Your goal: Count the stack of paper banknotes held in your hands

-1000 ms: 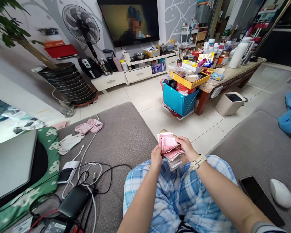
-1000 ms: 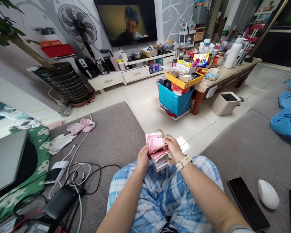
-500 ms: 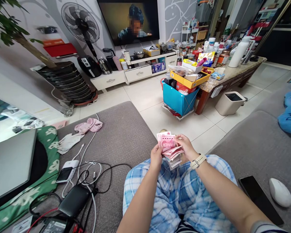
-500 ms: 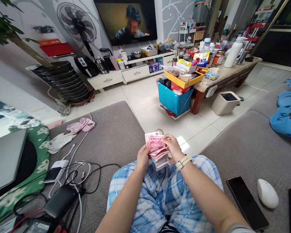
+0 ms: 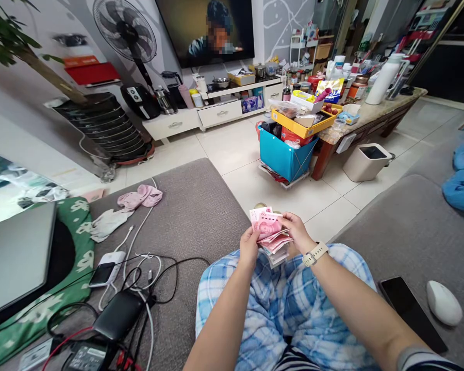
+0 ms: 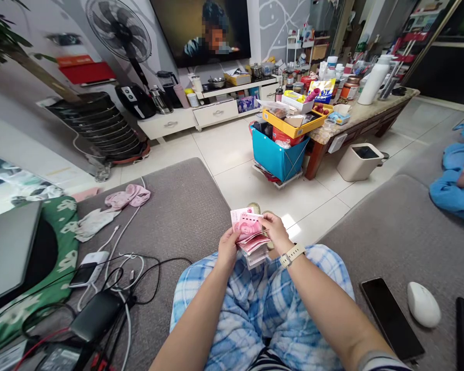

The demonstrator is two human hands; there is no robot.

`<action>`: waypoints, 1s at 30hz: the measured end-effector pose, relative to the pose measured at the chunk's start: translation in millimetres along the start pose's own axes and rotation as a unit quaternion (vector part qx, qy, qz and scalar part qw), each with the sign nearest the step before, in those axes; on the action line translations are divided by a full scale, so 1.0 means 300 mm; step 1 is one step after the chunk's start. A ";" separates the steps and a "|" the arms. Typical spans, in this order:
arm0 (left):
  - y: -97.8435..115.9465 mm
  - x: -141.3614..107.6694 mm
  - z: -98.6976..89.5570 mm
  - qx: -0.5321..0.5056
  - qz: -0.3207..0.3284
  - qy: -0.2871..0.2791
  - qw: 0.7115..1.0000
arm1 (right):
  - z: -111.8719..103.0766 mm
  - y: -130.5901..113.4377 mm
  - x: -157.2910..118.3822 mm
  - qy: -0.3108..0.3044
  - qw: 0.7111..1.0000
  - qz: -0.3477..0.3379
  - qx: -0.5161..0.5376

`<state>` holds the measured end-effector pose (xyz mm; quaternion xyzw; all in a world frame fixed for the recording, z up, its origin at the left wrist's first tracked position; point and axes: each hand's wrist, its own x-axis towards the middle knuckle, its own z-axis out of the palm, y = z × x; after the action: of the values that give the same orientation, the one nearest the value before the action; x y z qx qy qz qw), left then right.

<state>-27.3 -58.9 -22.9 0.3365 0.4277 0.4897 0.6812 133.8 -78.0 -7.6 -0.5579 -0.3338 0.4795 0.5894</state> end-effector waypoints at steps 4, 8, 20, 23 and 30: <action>0.018 -0.008 0.014 -0.007 0.013 0.004 1.000 | 0.004 0.001 0.002 -0.003 1.000 0.025 0.010; 0.033 -0.013 0.021 0.005 0.024 0.022 0.999 | 0.006 0.012 0.008 -0.001 0.999 0.036 0.032; 0.026 -0.008 0.011 0.031 0.037 0.022 0.999 | 0.012 -0.001 0.001 0.001 0.998 0.035 0.051; 0.032 -0.009 0.015 0.033 0.034 0.025 0.999 | 0.011 -0.001 0.001 -0.006 0.997 0.044 0.059; 0.026 -0.009 0.013 0.022 0.028 0.021 0.999 | 0.011 -0.001 0.000 -0.014 0.995 0.048 0.087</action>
<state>-27.1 -59.2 -13.8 0.3532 0.4430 0.5057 0.6506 130.8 -77.0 -6.8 -0.5129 -0.2719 0.5422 0.6074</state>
